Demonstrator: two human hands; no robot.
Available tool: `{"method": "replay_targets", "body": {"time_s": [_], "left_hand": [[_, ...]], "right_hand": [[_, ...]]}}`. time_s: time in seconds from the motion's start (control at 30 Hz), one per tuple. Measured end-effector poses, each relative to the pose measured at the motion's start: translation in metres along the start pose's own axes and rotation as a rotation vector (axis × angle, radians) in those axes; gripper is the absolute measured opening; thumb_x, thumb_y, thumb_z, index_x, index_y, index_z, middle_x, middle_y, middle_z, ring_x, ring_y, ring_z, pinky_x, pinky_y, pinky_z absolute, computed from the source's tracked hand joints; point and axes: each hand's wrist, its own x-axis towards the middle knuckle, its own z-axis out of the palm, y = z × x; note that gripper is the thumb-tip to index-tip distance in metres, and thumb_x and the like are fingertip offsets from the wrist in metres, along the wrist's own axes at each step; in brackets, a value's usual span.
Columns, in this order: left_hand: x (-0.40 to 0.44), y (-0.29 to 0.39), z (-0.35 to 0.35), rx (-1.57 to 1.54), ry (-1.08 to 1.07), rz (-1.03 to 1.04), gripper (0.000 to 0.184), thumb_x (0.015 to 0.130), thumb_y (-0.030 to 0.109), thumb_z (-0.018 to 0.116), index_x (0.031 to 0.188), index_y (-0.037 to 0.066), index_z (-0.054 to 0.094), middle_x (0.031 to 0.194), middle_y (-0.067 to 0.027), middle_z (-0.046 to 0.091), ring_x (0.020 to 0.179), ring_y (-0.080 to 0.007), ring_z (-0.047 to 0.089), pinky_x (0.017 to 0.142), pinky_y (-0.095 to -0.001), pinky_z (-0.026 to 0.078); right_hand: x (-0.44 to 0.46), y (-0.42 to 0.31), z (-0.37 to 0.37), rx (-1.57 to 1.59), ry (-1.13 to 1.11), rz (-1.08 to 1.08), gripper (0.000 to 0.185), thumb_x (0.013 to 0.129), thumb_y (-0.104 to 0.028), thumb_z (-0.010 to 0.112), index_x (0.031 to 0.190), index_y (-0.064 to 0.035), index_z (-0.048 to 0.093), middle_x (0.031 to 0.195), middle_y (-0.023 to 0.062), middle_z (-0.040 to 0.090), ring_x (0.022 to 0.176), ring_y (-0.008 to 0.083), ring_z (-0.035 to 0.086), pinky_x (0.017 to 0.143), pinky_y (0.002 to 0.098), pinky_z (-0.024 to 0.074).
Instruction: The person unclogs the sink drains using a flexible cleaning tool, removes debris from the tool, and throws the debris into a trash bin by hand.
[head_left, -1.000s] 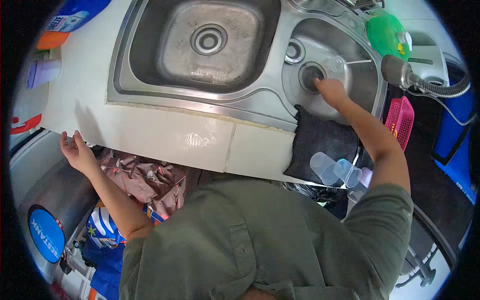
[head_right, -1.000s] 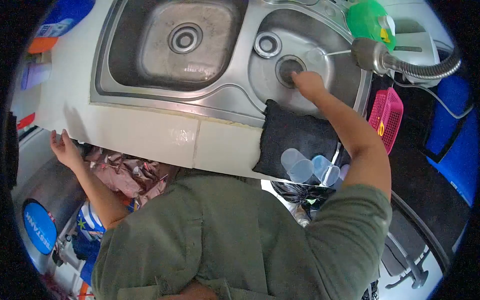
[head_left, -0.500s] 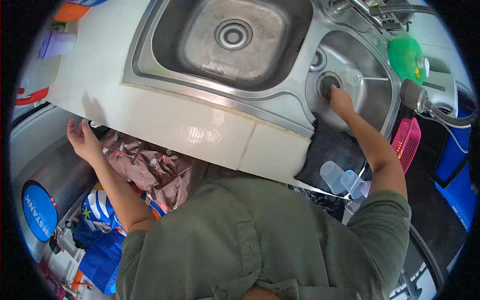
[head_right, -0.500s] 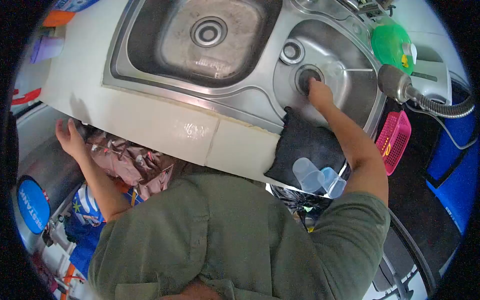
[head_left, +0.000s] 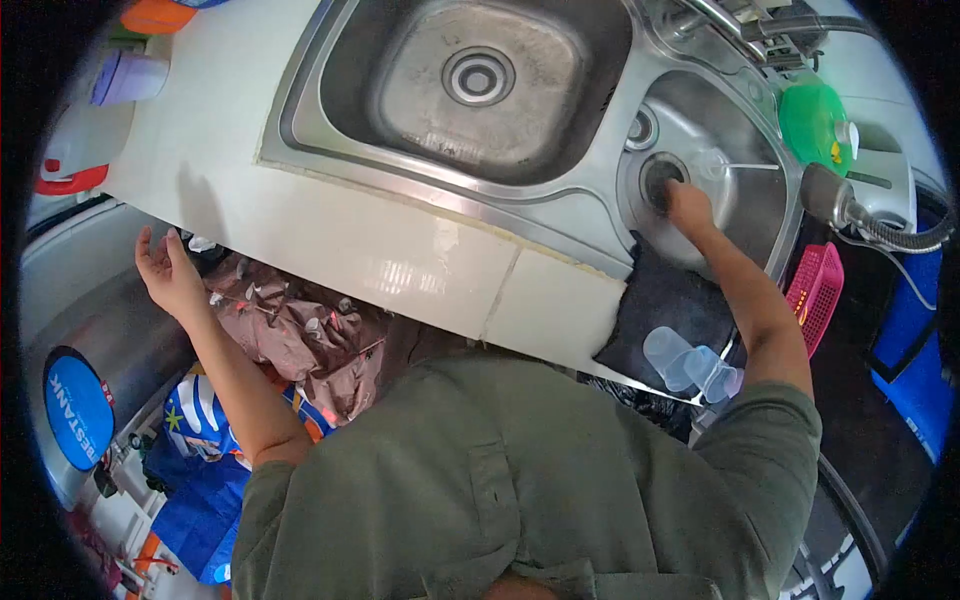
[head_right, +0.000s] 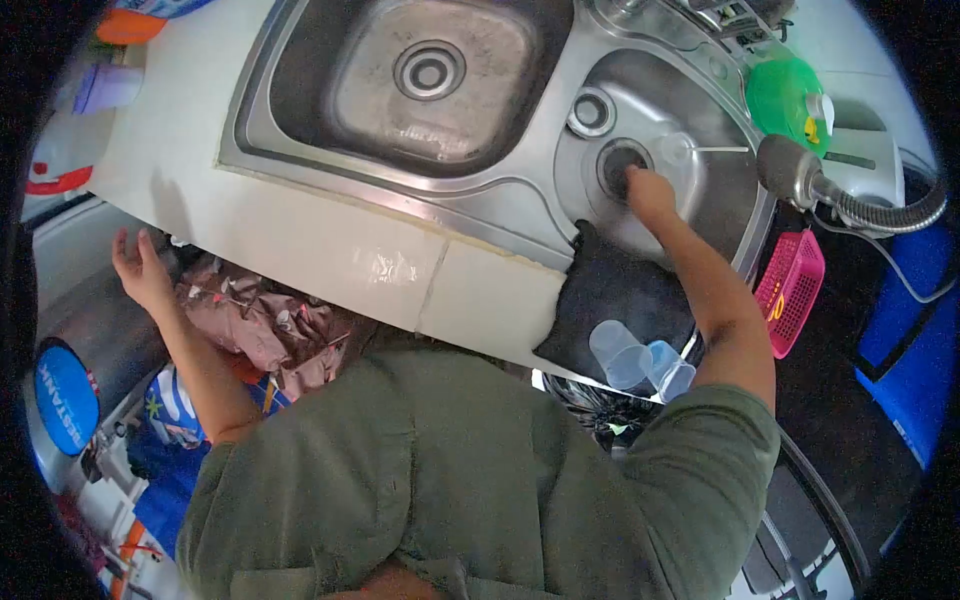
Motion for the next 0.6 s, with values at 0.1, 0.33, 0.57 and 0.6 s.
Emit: {"method": "replay_targets", "body": {"time_s": [0.1,0.33,0.57,0.6], "left_hand": [[0.0,-0.005,0.0,-0.088,0.004,0.014,0.037,0.079,0.008,0.059,0.113,0.002,0.045,0.091,-0.0107,0.056,0.08,-0.0128,0.054,0.069,-0.0218,0.042],[-0.001,-0.008,-0.007,0.018,0.001,0.012,0.038,0.079,0.01,0.06,0.112,0.001,0.046,0.092,-0.0108,0.055,0.079,-0.0128,0.053,0.069,-0.0223,0.042],[0.0,-0.011,0.001,0.04,-0.004,0.019,0.039,0.078,0.011,0.061,0.113,0.002,0.045,0.09,-0.0102,0.056,0.076,-0.0121,0.053,0.067,-0.0217,0.042],[0.001,-0.008,0.003,0.034,-0.004,0.02,0.039,0.078,0.011,0.061,0.113,0.002,0.045,0.09,-0.0102,0.056,0.076,-0.0121,0.053,0.067,-0.0217,0.042]], "right_hand": [[0.007,0.016,0.007,0.137,-0.052,0.088,0.018,0.076,-0.015,0.052,0.085,-0.0015,0.06,0.086,0.0193,0.06,0.08,0.0355,0.057,0.069,0.0439,0.0436],[0.002,0.022,0.016,0.088,-0.022,0.084,0.024,0.078,-0.023,0.052,0.083,-0.001,0.059,0.082,0.019,0.06,0.081,0.0362,0.056,0.07,0.0443,0.043],[0.002,0.022,0.018,0.148,0.097,0.062,0.021,0.078,-0.023,0.052,0.08,-0.0034,0.06,0.078,0.0191,0.059,0.077,0.0362,0.056,0.068,0.0446,0.0434],[0.004,0.024,0.011,0.277,0.109,0.042,0.022,0.078,-0.023,0.052,0.08,-0.0031,0.059,0.078,0.0194,0.059,0.077,0.0365,0.056,0.068,0.0442,0.0434]]}}
